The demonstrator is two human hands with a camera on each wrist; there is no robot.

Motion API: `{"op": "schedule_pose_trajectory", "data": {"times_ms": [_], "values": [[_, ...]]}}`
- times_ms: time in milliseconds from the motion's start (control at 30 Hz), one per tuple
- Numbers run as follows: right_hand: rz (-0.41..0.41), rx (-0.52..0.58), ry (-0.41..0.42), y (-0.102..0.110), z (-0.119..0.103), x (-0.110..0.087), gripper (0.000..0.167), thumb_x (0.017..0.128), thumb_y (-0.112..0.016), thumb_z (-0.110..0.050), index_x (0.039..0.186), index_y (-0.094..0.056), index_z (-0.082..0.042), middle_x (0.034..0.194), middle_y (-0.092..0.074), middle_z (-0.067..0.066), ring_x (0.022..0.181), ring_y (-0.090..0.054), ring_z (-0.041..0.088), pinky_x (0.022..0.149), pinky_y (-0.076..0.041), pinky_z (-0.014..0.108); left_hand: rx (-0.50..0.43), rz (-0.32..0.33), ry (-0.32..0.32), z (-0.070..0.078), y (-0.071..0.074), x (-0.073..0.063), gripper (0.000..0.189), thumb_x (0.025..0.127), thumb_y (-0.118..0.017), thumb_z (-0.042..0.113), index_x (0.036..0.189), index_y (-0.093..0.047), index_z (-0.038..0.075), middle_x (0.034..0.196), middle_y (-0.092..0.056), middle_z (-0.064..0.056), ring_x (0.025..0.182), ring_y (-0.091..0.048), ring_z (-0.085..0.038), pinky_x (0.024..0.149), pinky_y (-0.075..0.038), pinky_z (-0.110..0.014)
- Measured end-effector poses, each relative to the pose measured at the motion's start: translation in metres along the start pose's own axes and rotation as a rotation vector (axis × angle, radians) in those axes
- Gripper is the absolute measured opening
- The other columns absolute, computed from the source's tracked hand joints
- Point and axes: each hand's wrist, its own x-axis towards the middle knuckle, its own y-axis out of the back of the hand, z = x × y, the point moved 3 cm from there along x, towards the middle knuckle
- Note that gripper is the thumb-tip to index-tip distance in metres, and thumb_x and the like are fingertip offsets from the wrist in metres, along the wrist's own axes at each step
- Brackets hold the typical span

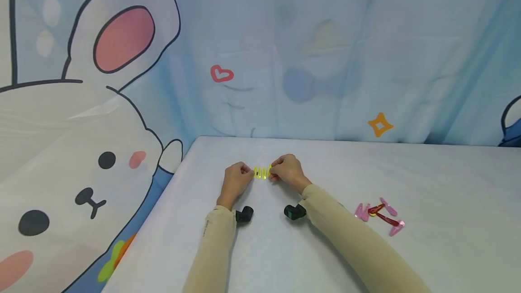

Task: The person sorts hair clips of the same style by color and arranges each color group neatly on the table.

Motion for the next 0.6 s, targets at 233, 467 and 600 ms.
{"op": "schedule_pose_trajectory", "data": {"times_ms": [233,467,600], "values": [[0.022,-0.074,0.002,-0.0017,-0.0029,0.0009,0.008,0.094,-0.069,0.005,0.102,-0.069,0.008,0.075,-0.071,0.012,0.056,-0.065,0.009,0.056,-0.054,0.02,0.004,0.01,-0.014,0.0016,0.0004,-0.0011,0.013,0.099,-0.073,0.009,0.088,-0.068,0.004,0.076,-0.059,-0.003,0.071,-0.052,-0.017,0.067,-0.043,-0.031],[0.038,-0.144,0.046,-0.0044,-0.0016,0.0048,0.006,0.092,-0.069,0.005,0.097,-0.07,0.007,0.07,-0.071,0.01,0.052,-0.065,0.008,0.054,-0.052,0.019,0.0,0.004,0.01,0.0003,0.0004,0.0006,0.013,0.1,-0.073,0.01,0.089,-0.068,0.004,0.077,-0.059,-0.003,0.072,-0.052,-0.017,0.067,-0.043,-0.031],[0.047,-0.175,0.072,-0.0058,-0.0018,0.0037,0.004,0.092,-0.069,0.004,0.096,-0.069,0.006,0.068,-0.071,0.009,0.052,-0.064,0.008,0.054,-0.05,0.019,-0.001,-0.001,0.015,0.0009,0.0005,0.0005,0.013,0.101,-0.072,0.011,0.09,-0.069,0.004,0.078,-0.06,-0.003,0.073,-0.053,-0.017,0.067,-0.043,-0.031]]}}
